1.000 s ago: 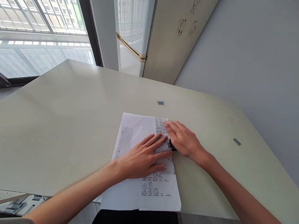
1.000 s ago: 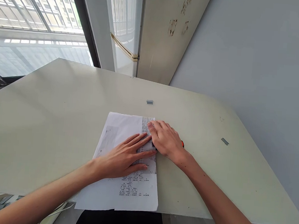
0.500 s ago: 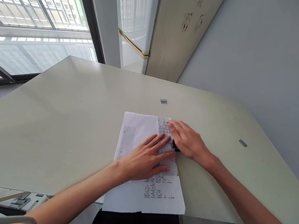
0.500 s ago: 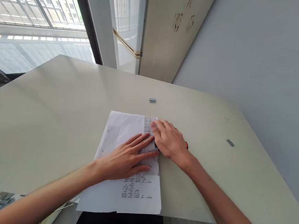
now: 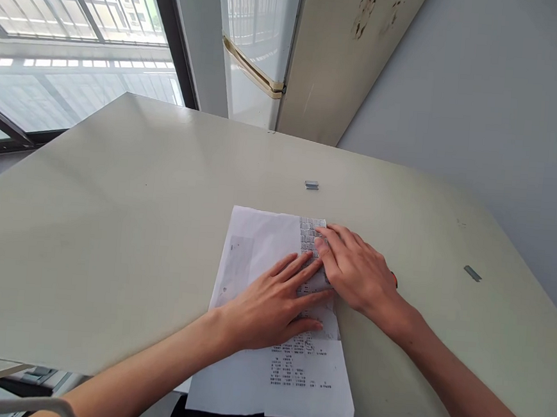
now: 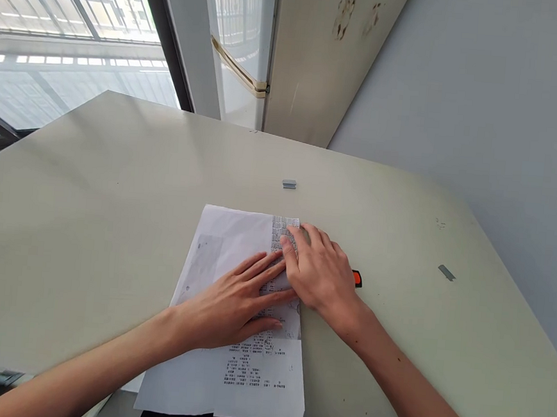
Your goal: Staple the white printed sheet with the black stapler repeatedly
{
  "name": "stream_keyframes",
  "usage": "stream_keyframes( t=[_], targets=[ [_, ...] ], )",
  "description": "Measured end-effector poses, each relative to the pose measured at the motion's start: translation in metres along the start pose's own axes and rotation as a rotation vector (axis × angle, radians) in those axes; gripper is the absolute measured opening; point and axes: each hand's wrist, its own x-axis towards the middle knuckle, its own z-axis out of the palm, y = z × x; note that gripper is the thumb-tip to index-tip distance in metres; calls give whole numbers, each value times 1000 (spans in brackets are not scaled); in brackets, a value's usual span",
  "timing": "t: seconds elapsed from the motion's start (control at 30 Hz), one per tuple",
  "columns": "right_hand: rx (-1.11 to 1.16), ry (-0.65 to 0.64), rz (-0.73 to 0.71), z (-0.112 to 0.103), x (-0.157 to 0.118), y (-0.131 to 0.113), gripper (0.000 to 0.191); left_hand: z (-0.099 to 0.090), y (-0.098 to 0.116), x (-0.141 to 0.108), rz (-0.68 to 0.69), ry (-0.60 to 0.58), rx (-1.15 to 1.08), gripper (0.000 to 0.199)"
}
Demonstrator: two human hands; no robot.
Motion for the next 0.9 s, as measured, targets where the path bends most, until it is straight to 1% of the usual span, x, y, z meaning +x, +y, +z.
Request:
stream_keyframes(
  t=[0.23,0.37,0.47,0.53,0.57,0.67,0.73,0.87,0.9],
  targets=[
    [-163,62,-72,15,0,-4,53,-4,0,1,-6,-23,-4,49],
    [-199,74,-77,19,2,-8,53,-8,-1,1,-11,-40,0,46],
    [-140,55,-80,14,5,-8,51,-9,-3,1,-3,-38,8,48],
    [-19,62,-74,7,5,-5,50,-8,-3,0,2,-25,11,51],
    [69,87,-66,3,4,-2,50,-7,-4,-2,3,-16,11,52],
    [313,213,-63,-8,-6,12,47,-7,-6,-7,0,9,8,52],
    [356,237,-101,-11,-18,27,45,-9,-8,-11,-3,4,15,52],
    [330,94,-233,-6,-43,66,37,-21,-14,-19,-5,-21,45,53],
    [332,79,-248,-3,-47,75,36,-24,-15,-20,-5,-31,58,52]
  ],
)
